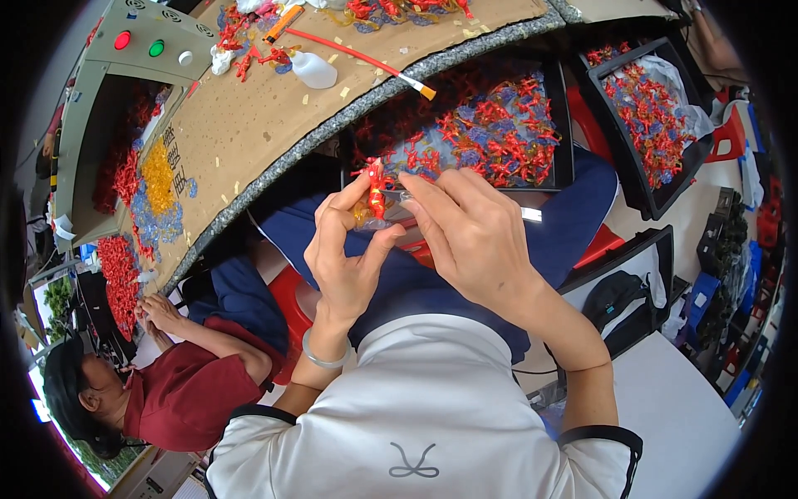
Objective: Assemble red plastic toy parts using glue and a brush.
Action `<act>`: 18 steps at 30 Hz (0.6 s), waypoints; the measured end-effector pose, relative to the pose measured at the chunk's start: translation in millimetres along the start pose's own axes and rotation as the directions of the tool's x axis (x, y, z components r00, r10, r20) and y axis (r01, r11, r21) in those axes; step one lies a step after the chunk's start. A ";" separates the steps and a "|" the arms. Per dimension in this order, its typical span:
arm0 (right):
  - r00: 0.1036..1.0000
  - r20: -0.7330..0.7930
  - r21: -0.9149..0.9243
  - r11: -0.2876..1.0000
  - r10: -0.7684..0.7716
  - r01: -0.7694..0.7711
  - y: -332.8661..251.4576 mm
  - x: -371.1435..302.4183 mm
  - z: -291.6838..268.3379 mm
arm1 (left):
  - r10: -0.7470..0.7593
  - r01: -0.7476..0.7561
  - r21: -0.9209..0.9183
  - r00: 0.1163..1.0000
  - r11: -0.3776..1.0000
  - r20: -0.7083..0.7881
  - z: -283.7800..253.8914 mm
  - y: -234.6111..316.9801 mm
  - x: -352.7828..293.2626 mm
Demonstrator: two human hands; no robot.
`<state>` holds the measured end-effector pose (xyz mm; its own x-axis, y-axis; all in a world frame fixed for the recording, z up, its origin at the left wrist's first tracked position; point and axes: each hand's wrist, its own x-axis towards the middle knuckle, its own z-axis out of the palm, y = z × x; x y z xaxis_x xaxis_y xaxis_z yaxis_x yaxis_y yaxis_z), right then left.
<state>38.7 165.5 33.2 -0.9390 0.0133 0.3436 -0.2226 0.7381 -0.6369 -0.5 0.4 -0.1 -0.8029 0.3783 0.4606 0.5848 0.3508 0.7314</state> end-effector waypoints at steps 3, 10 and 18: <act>1.000 0.008 -0.007 1.000 0.008 -0.008 -0.3 -0.6 0.3 | 0.021 -0.021 0.011 1.000 1.000 0.008 -1.1 0.7 0.9; 1.000 -0.027 -0.079 0.997 -0.013 0.011 -3.6 -1.0 2.5 | 0.032 -0.034 0.045 0.999 0.998 0.034 -1.4 3.0 2.3; 0.998 -0.040 -0.127 0.991 -0.055 0.049 -2.7 -0.7 6.4 | 0.023 -0.025 0.050 0.999 0.998 0.034 -2.5 1.6 1.2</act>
<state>38.3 159.1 30.3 -0.9140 0.0001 0.4057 -0.2334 0.8177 -0.5263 -0.9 -0.7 2.8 -0.7850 0.4148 0.4601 0.6095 0.3842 0.6935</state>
